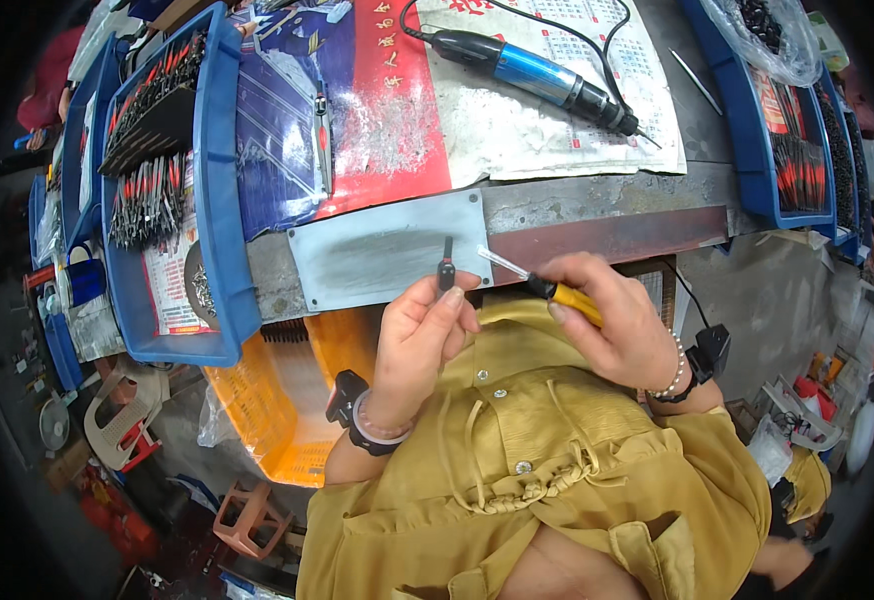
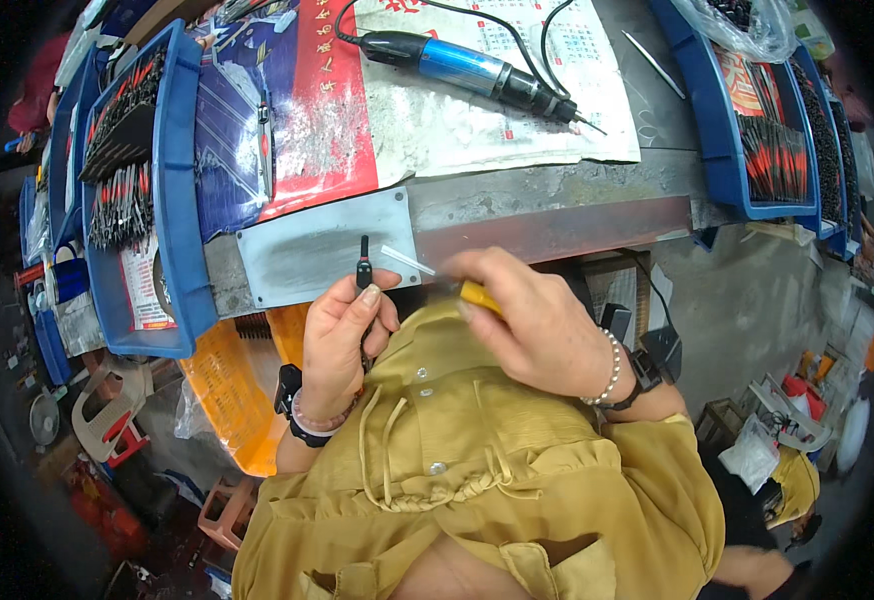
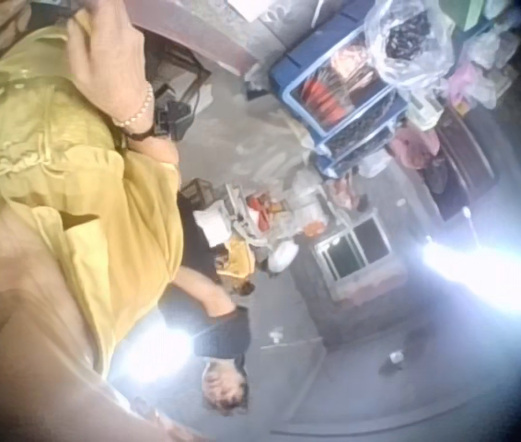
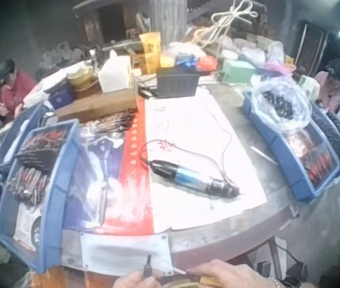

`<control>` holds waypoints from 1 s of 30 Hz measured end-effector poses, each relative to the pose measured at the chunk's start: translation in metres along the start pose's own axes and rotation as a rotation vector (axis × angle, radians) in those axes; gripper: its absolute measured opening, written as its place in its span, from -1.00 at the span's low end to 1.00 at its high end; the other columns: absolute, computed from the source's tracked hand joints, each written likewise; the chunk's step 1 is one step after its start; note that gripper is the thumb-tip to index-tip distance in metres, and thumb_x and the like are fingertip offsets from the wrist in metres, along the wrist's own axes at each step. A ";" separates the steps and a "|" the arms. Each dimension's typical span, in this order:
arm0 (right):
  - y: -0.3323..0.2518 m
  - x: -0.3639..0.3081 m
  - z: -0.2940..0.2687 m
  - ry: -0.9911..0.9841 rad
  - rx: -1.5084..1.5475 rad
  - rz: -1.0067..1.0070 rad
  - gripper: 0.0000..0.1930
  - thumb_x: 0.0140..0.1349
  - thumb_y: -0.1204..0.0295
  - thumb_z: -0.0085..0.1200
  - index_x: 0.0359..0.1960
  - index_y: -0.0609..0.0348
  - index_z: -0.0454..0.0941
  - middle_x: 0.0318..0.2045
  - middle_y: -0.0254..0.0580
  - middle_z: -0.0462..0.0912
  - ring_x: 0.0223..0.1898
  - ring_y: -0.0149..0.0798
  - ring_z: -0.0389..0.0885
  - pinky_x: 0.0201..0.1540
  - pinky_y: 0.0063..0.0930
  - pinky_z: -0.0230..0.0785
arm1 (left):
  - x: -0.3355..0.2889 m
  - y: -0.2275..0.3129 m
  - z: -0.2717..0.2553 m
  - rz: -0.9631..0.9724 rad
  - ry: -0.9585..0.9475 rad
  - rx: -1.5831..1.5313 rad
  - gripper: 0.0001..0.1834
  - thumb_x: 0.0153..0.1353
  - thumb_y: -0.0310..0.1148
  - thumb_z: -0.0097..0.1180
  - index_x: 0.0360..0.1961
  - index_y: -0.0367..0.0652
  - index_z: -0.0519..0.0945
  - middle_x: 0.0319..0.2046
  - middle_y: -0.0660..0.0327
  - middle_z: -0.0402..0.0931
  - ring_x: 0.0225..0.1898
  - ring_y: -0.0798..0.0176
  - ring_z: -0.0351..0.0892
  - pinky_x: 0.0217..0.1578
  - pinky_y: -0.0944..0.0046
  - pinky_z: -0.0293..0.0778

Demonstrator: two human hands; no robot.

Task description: The person uses a rotary tool to grind a small black plastic key handle, then switches to a screwdriver to tighten a screw inside the handle. The person repeats the grinding and screwing steps on the same handle while seated at a cluttered workbench.

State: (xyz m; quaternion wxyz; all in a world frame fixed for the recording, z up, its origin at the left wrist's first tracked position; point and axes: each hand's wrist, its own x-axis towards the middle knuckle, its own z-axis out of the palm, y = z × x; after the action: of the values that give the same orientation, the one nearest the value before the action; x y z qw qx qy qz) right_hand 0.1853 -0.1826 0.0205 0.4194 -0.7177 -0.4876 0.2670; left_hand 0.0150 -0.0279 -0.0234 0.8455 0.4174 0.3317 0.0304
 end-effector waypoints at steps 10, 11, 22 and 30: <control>0.001 -0.006 0.019 0.033 -0.052 -0.172 -0.62 0.04 0.72 0.14 -0.03 0.34 0.52 -0.26 -0.06 0.53 -0.32 -0.07 0.62 -0.33 -0.37 0.51 | 0.001 -0.004 0.001 0.023 0.006 0.032 -0.74 0.46 -0.37 -0.11 0.03 -0.28 0.50 -0.52 0.41 0.33 -0.61 0.64 0.08 -0.59 0.55 -0.02; 0.001 -0.006 0.020 0.034 -0.053 -0.179 -0.62 0.03 0.72 0.14 -0.04 0.35 0.52 -0.26 -0.05 0.53 -0.31 -0.06 0.62 -0.33 -0.37 0.51 | 0.001 -0.004 0.002 0.034 0.010 0.049 -0.74 0.46 -0.37 -0.11 0.03 -0.28 0.50 -0.53 0.42 0.32 -0.60 0.64 0.07 -0.58 0.55 -0.02; 0.008 -0.012 0.027 -0.005 0.021 -0.005 -0.64 0.12 0.57 0.16 -0.01 0.32 0.53 -0.40 -0.10 0.55 -0.46 -0.07 0.62 -0.46 -0.41 0.46 | 0.004 -0.026 0.000 0.456 0.287 0.883 -0.77 0.45 -0.38 -0.10 -0.04 -0.31 0.46 -0.53 0.23 0.41 -0.58 0.36 0.37 -0.53 0.36 0.27; 0.013 -0.003 0.036 0.064 0.524 0.254 -0.74 0.20 0.51 0.13 -0.08 0.30 0.59 -0.31 0.07 0.66 -0.32 -0.08 0.70 -0.26 -0.45 0.53 | 0.011 -0.038 0.004 0.660 0.363 1.122 -0.88 0.39 -0.47 -0.12 -0.20 -0.31 0.43 -0.49 -0.07 0.46 -0.50 -0.19 0.47 -0.48 0.06 0.36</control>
State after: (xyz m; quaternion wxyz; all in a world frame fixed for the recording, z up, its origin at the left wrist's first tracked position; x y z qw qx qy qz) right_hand 0.1620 -0.1752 -0.0090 0.5688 -0.6483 -0.2947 0.4116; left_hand 0.0175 -0.0520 -0.0555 0.3778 0.8610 0.2892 0.1797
